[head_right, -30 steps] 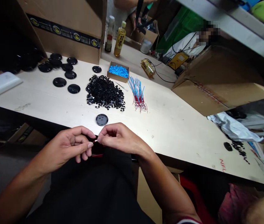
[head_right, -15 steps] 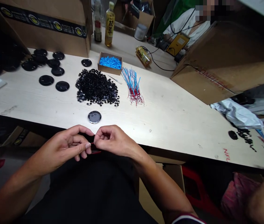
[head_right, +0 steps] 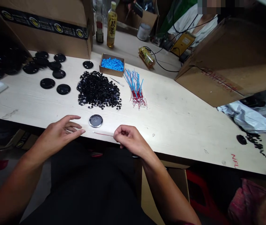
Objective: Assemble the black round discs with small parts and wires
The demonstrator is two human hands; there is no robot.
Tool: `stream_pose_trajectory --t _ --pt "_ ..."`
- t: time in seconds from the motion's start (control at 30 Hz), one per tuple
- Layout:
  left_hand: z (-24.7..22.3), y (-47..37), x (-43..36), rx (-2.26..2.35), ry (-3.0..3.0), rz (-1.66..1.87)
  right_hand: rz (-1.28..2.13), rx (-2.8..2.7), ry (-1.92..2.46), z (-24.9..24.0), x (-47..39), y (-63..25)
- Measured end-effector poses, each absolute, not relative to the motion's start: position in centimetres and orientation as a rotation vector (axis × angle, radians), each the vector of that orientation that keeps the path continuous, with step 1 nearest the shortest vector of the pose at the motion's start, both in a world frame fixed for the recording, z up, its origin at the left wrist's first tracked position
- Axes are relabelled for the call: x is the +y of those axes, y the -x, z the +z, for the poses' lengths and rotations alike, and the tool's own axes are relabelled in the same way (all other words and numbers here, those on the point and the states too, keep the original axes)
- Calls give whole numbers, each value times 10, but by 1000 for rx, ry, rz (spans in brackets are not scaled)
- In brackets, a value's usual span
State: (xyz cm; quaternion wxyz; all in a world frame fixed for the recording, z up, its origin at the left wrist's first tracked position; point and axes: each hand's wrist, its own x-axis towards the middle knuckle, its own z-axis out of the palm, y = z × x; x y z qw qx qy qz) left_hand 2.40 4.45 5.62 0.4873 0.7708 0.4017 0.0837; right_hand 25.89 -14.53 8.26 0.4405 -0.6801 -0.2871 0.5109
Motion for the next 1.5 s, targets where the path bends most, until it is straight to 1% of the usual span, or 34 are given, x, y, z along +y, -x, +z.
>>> stream_pose_trajectory --t 0.1,0.23,0.4,0.53,0.67,0.77,0.87,1.0,1.23,1.5 --pt "38 -37 58 967 -2135 131 1231 -639 1705 74 -151 -267" --pt "22 -55 64 801 -2377 119 1215 -533 1706 65 -155 -269" --pt "7 -67 63 557 -2466 133 1213 -408 1656 62 -153 -266" --pt "-8 -73 63 512 -2467 228 1237 -324 1599 59 -149 -264" --pt "-13 -73 63 527 -2264 355 1287 -224 1506 56 -145 -265" --pt "-1 -68 64 623 -1830 429 1325 -183 1431 58 -142 -267" --pt "16 -60 63 629 -1364 426 1342 -170 1385 66 -141 -266" --pt "32 -52 59 583 -1024 437 1341 -214 1363 82 -138 -260" --pt "46 -49 55 550 -911 478 1283 -296 1361 104 -127 -248" --pt "46 -48 54 545 -1018 524 1320 -291 1319 101 -116 -241"
